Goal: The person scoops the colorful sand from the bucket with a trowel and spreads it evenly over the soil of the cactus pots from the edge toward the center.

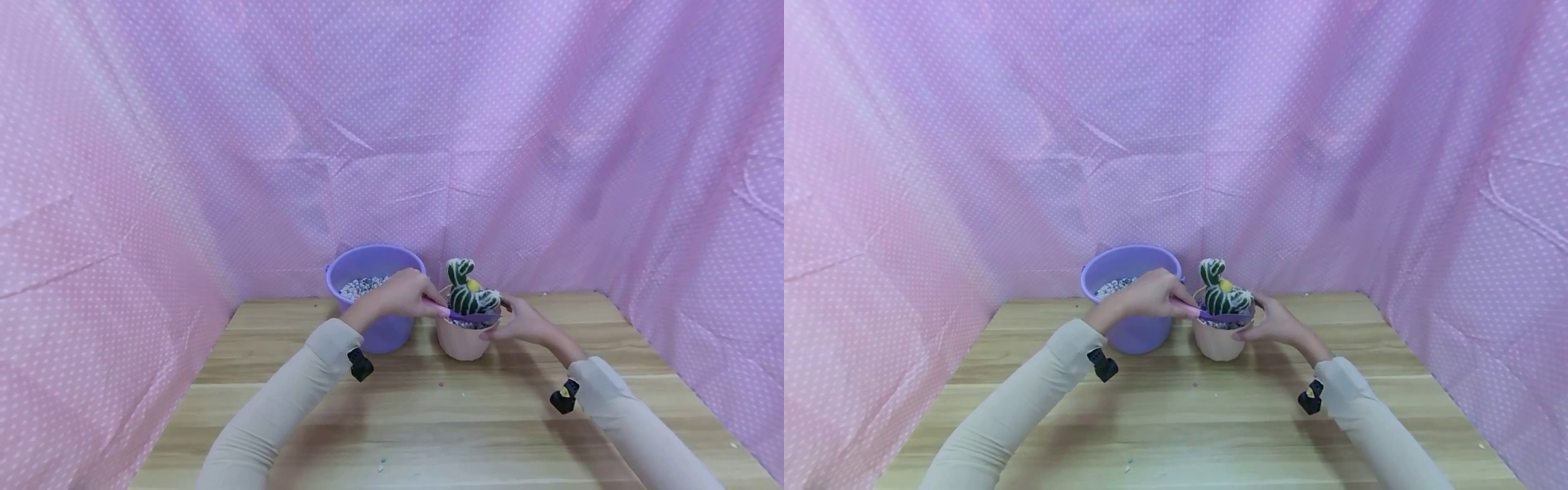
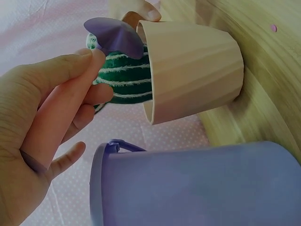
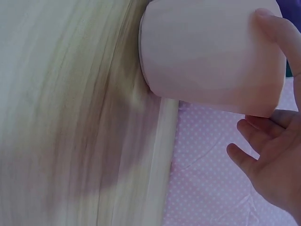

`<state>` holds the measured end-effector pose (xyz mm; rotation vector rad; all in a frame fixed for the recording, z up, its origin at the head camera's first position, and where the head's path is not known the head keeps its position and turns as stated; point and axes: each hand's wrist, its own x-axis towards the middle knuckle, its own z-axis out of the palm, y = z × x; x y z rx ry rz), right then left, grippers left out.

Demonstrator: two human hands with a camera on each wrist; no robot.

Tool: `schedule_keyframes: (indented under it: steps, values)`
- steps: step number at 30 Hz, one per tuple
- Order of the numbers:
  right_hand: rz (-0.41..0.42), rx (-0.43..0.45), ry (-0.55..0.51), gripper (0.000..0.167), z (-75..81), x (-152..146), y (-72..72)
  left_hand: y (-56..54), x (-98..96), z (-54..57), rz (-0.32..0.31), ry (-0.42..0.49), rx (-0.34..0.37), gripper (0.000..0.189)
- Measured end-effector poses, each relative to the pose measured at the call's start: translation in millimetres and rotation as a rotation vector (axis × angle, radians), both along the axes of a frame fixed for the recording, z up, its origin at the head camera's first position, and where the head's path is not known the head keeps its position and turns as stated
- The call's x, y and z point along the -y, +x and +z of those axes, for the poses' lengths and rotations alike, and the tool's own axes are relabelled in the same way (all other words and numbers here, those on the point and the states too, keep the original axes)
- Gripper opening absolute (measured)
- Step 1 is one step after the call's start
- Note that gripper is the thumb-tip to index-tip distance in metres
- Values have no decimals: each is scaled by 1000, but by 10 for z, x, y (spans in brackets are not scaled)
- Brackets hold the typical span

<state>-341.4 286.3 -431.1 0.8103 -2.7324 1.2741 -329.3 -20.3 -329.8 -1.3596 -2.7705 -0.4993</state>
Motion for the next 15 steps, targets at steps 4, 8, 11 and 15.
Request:
schedule_keyframes:
  steps: [4,8,11,15]
  values:
    - [-16,2,-3,88,-15,2,4,0,39,10,3,-9,-28,21]
    - [-5,5,-24,88,-36,2,-3,9,94,25,0,-22,-60,19]
    - [1,6,-36,87,-47,6,-1,28,156,58,-5,-22,-75,17]
    - [17,4,-29,88,-43,3,2,73,266,141,-4,-11,-101,15]
